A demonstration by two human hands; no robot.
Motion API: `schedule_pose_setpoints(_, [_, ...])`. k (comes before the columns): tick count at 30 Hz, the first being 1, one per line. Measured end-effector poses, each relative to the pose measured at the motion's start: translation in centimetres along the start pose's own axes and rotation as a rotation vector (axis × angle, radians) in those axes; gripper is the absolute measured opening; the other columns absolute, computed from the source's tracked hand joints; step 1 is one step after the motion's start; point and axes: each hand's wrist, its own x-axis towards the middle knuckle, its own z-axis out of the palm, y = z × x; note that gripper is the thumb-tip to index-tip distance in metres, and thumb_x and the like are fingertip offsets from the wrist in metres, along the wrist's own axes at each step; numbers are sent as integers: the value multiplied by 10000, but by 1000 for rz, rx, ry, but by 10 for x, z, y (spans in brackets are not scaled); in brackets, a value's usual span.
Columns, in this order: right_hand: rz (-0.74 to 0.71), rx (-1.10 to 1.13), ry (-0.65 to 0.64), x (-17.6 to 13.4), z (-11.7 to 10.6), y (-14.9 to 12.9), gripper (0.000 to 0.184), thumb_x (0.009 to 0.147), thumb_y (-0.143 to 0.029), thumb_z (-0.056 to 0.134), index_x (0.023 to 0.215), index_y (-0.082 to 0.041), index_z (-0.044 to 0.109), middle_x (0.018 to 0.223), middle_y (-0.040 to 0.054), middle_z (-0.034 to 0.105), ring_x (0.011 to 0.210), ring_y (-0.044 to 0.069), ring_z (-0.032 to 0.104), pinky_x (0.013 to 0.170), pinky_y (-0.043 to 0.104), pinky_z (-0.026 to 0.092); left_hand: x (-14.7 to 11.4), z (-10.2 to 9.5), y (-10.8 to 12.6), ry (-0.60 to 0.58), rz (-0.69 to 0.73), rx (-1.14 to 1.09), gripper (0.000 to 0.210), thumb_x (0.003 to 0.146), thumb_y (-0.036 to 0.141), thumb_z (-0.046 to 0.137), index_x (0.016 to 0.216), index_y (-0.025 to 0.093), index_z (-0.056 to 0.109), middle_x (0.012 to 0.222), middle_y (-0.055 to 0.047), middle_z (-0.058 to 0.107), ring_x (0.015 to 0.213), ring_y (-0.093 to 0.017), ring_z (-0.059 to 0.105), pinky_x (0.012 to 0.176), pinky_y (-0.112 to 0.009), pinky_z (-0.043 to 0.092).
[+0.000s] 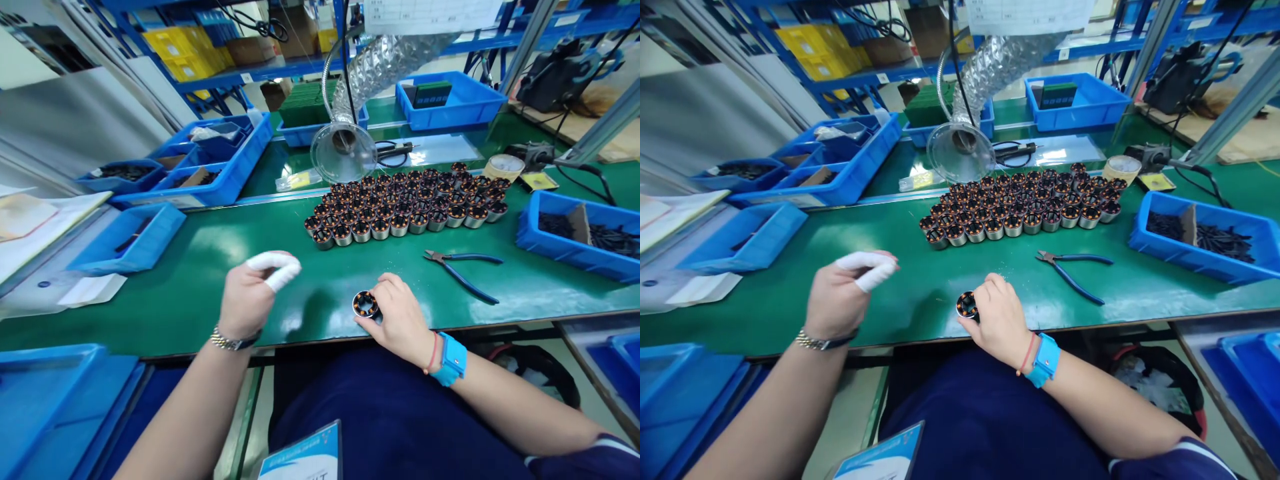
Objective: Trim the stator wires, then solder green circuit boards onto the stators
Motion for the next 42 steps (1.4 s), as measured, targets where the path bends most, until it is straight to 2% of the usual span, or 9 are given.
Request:
schedule_pose_setpoints(2, [10,-17,7,-1,1,0,339,756,-451,590,846,-130,526,872,123,555,1028,297,441,812,419,420,-4,-3,-6,-29,-33,81,112,704,291,659,747,188,663,792,-33,667,753,-168,613,734,-292,483])
schedule_pose_setpoints(5, [13,-12,3,-1,1,1,368,737,-460,610,857,-121,530,880,126,561,1039,302,440,822,423,421,-23,13,-17,-386,17,244,129,724,299,641,799,199,677,819,-52,671,770,-183,617,749,-317,485])
schedule_pose_setpoints(7, [-4,15,-8,0,-1,3,413,722,-457,627,932,-115,529,937,136,565,1048,301,438,823,432,426,-37,28,-21,-475,127,252,155,728,289,643,853,205,678,861,-69,660,810,-190,611,763,-326,488])
schedule_pose_setpoints(15, [-103,123,-35,0,-2,12,361,756,-356,611,1037,-153,510,1021,118,581,1077,281,438,864,465,417,-36,47,-10,-442,307,79,123,762,237,622,867,209,682,793,-64,668,778,-169,595,711,-306,503])
schedule_pose_setpoints(22, [-52,55,-34,0,-1,5,293,759,-356,599,945,-143,524,951,111,571,1079,297,431,864,439,411,-26,41,17,-448,311,255,88,771,196,584,752,184,670,712,-42,636,717,-155,571,664,-277,476])
schedule_pose_setpoints(29, [23,-61,0,-1,-2,-6,383,737,-454,604,891,-109,540,904,142,567,1077,321,432,839,427,416,-25,13,20,162,-88,182,173,740,321,620,814,165,634,785,-36,662,733,-166,613,729,-328,485])
schedule_pose_setpoints(32, [2,-80,-17,-3,-16,3,600,721,-526,592,1097,-68,495,1091,178,543,1109,311,425,888,435,401,-49,36,10,-77,-326,-69,328,733,330,624,1002,157,552,884,-77,680,811,-192,645,788,-366,498])
schedule_pose_setpoints(35, [24,-201,4,-11,-42,39,640,775,-536,514,1206,-68,442,1220,191,481,1158,301,401,954,452,354,-71,65,3,-209,-354,-202,526,679,285,686,1134,170,447,1119,-128,619,1022,-214,594,945,-402,430])
schedule_pose_setpoints(42, [312,-634,-49,-46,-84,130,677,808,-568,417,1262,-65,409,1230,250,447,1141,372,398,832,515,390,-62,79,10,-99,-406,-313,232,699,301,670,871,163,601,921,-66,668,865,-181,624,857,-336,475])
